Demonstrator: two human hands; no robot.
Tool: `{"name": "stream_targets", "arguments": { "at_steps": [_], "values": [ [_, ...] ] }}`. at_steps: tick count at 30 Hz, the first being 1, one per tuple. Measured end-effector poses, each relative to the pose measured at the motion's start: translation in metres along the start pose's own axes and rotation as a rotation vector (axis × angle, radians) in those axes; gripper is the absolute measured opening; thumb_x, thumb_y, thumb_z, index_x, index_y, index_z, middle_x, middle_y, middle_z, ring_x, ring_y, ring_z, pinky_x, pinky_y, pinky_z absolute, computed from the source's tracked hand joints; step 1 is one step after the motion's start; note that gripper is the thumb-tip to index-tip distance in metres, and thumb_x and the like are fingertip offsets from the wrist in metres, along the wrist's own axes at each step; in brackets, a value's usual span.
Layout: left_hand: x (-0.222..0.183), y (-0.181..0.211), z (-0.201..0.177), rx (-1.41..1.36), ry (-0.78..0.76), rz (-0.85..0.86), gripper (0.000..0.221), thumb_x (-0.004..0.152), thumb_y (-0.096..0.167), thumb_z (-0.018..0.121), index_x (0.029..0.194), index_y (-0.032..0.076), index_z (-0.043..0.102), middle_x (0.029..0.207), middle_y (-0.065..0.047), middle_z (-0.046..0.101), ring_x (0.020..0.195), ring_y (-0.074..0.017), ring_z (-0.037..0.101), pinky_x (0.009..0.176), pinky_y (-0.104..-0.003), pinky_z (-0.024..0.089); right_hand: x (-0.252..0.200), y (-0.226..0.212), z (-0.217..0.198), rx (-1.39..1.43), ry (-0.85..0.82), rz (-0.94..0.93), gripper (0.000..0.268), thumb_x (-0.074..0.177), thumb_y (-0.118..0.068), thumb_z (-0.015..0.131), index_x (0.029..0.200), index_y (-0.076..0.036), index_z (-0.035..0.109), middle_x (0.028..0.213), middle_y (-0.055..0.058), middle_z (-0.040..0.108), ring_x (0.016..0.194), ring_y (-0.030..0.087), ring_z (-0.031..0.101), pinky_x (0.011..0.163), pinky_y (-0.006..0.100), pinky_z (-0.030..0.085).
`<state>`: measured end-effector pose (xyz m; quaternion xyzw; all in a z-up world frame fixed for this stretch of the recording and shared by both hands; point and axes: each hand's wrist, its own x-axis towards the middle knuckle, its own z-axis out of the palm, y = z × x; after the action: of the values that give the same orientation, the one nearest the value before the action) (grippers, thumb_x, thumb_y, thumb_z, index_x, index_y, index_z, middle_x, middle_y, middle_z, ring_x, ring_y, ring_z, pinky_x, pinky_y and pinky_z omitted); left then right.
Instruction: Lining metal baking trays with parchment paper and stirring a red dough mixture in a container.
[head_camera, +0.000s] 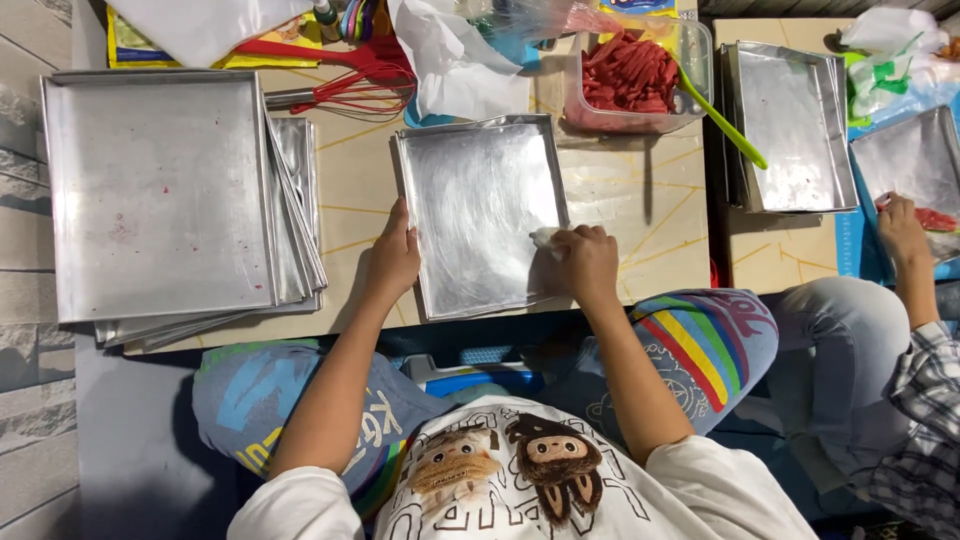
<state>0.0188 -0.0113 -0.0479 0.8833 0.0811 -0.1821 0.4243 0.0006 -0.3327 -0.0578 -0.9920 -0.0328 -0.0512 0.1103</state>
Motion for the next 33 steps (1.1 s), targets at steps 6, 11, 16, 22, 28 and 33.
{"name": "stream_targets", "arguments": {
  "at_steps": [6,11,16,22,28,33],
  "values": [
    [0.005,-0.008,0.002,-0.005,0.003,0.052,0.057,0.104,0.018,0.036,0.159,0.007,0.029,0.162,-0.020,0.032,0.137,-0.0454,0.045,0.112,-0.055,0.041,-0.012,-0.015,0.010,-0.151,0.208,-0.073,0.015,0.080,-0.009,0.078,0.087,-0.023,0.080,0.071,-0.004,0.065,0.085,0.018,0.063,0.076,0.032,0.039],
    [0.003,-0.001,-0.002,-0.007,0.002,0.060,0.057,0.104,0.018,0.036,0.159,0.007,0.028,0.161,-0.019,0.033,0.138,-0.0431,0.045,0.114,-0.054,0.039,-0.014,-0.007,0.035,-0.127,0.245,-0.124,0.027,0.080,-0.006,0.073,0.104,-0.016,0.080,0.074,0.005,0.069,0.077,0.026,0.065,0.069,0.035,0.046],
    [-0.001,0.005,-0.007,0.004,-0.009,0.036,0.057,0.105,0.019,0.036,0.160,0.009,0.026,0.159,-0.021,0.038,0.136,-0.0431,0.048,0.112,-0.054,0.041,-0.013,-0.037,0.050,-0.026,0.276,-0.142,0.023,0.082,-0.003,0.070,0.099,-0.014,0.082,0.071,0.009,0.065,0.066,0.028,0.064,0.061,0.035,0.049],
    [-0.011,0.023,-0.019,-0.014,-0.016,0.000,0.057,0.105,0.021,0.036,0.160,0.011,0.028,0.153,-0.024,0.045,0.133,-0.0429,0.052,0.109,-0.054,0.044,-0.002,-0.079,0.085,0.183,0.316,-0.130,0.013,0.081,-0.012,0.075,0.092,-0.014,0.082,0.074,0.009,0.061,0.067,0.030,0.065,0.060,0.037,0.055],
    [-0.018,0.032,-0.028,-0.056,-0.029,-0.017,0.056,0.105,0.022,0.038,0.160,0.013,0.030,0.153,-0.023,0.046,0.132,-0.0421,0.053,0.107,-0.053,0.045,0.034,-0.117,0.106,0.321,0.234,-0.130,0.015,0.087,-0.012,0.070,0.097,-0.011,0.081,0.083,0.010,0.065,0.077,0.031,0.069,0.066,0.039,0.059],
    [-0.010,0.018,-0.022,-0.091,-0.029,-0.008,0.055,0.106,0.023,0.039,0.159,0.012,0.034,0.149,-0.024,0.050,0.126,-0.0442,0.058,0.104,-0.053,0.048,0.103,-0.122,0.133,0.328,0.220,-0.054,0.016,0.091,-0.014,0.065,0.098,-0.012,0.079,0.087,0.014,0.066,0.084,0.035,0.069,0.072,0.045,0.059]
  ]
}}
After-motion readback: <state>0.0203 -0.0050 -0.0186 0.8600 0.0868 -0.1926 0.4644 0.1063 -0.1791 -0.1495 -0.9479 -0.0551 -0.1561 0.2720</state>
